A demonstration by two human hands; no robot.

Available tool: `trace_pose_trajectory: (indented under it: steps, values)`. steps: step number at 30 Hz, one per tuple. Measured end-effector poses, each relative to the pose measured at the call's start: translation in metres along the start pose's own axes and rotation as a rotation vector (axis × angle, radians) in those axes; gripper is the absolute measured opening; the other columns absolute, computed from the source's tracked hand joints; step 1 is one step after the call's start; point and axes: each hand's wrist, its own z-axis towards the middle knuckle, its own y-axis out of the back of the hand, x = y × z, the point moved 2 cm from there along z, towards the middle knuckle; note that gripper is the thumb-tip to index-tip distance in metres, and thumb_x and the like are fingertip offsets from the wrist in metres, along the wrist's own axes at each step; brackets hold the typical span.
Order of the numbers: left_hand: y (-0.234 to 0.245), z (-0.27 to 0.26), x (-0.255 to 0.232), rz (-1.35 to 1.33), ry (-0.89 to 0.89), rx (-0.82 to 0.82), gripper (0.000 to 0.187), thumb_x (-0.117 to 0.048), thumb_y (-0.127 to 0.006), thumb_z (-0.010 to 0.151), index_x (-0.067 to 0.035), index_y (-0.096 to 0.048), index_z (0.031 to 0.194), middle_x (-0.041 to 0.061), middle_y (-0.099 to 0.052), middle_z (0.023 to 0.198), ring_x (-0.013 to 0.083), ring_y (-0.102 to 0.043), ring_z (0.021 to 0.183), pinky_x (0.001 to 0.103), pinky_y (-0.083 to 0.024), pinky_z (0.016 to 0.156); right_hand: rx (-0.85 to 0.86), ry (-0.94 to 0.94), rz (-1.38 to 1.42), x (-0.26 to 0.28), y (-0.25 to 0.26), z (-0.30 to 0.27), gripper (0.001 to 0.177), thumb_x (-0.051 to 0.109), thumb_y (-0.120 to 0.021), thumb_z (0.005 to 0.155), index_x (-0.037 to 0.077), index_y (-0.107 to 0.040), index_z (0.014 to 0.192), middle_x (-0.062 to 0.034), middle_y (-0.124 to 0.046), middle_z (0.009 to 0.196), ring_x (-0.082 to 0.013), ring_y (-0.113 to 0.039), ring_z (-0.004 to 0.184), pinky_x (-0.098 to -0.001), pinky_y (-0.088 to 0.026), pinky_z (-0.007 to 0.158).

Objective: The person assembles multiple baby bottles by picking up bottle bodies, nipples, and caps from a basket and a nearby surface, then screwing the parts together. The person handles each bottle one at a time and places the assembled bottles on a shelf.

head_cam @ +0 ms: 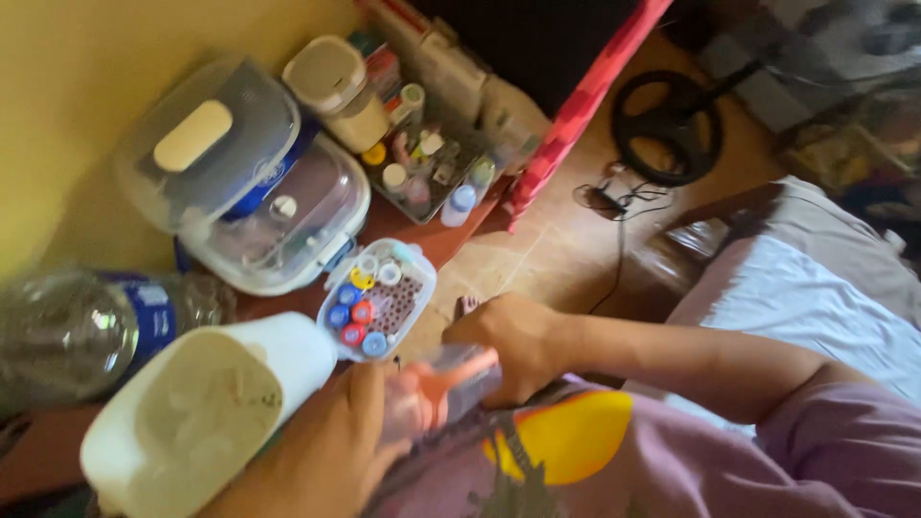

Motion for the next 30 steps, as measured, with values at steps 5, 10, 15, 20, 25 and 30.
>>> trace_pose_trajectory:
  steps: [5,10,15,20,25,30]
  values:
    - [-0.018,0.028,-0.015,0.263,-0.114,0.039,0.07,-0.061,-0.085,0.082,-0.014,-0.046,0.114,0.012,-0.072,0.086,0.0308,-0.074,0.056,0.045,-0.054,0.044,0.24,-0.187,-0.11,-0.029,0.015,-0.011,0.041,0.04,-0.072,0.061,0.018,-0.06,0.094,-0.0092,-0.071,0.083,-0.0393,-0.068,0.074,-0.0491,-0.053,0.064]
    - [-0.046,0.061,-0.032,0.282,-0.094,0.061,0.021,-0.013,-0.051,0.093,-0.011,-0.045,0.113,0.013,-0.07,0.085,0.0282,-0.075,0.054,0.042,-0.057,0.04,0.253,-0.194,-0.102,-0.045,0.034,-0.022,0.034,0.042,-0.07,0.068,0.021,-0.062,0.093,-0.0061,-0.073,0.084,-0.0385,-0.069,0.074,-0.0489,-0.054,0.066]
    - [-0.017,0.104,-0.057,0.131,0.002,0.258,0.018,-0.015,-0.048,0.094,-0.014,-0.04,0.109,0.015,-0.069,0.087,0.0419,-0.074,0.072,0.056,-0.057,0.056,0.269,-0.265,-0.098,-0.062,0.051,-0.031,0.028,0.042,-0.068,0.072,0.021,-0.061,0.089,-0.0061,-0.073,0.083,-0.0382,-0.07,0.073,-0.0478,-0.055,0.068]
    - [0.02,0.137,-0.069,-0.199,0.224,0.401,0.069,-0.042,-0.082,0.084,-0.022,-0.037,0.132,0.01,-0.076,0.104,0.0329,-0.077,0.093,0.045,-0.06,0.07,0.094,0.011,-0.025,-0.091,0.054,-0.031,0.032,0.035,-0.075,0.069,0.015,-0.059,0.088,-0.0089,-0.067,0.079,-0.037,-0.066,0.065,-0.0463,-0.052,0.058]
    - [-0.027,0.14,-0.064,0.457,-0.22,-0.077,0.011,-0.023,-0.053,0.098,-0.012,-0.048,0.102,0.01,-0.062,0.081,0.0264,-0.068,0.058,0.039,-0.054,0.045,0.204,0.06,0.032,-0.108,0.084,-0.015,0.03,0.025,-0.067,0.058,0.015,-0.058,0.085,-0.0092,-0.068,0.072,-0.0368,-0.063,0.06,-0.046,-0.05,0.056]
    - [0.027,0.171,-0.058,-0.257,-0.006,0.08,0.03,-0.023,-0.069,0.092,-0.013,-0.054,0.116,0.013,-0.075,0.094,0.038,-0.074,0.077,0.05,-0.055,0.063,0.215,0.057,0.015,-0.129,0.099,-0.003,0.049,0.049,-0.09,0.059,0.019,-0.063,0.085,-0.0007,-0.071,0.072,-0.021,-0.07,0.062,-0.037,-0.054,0.06]
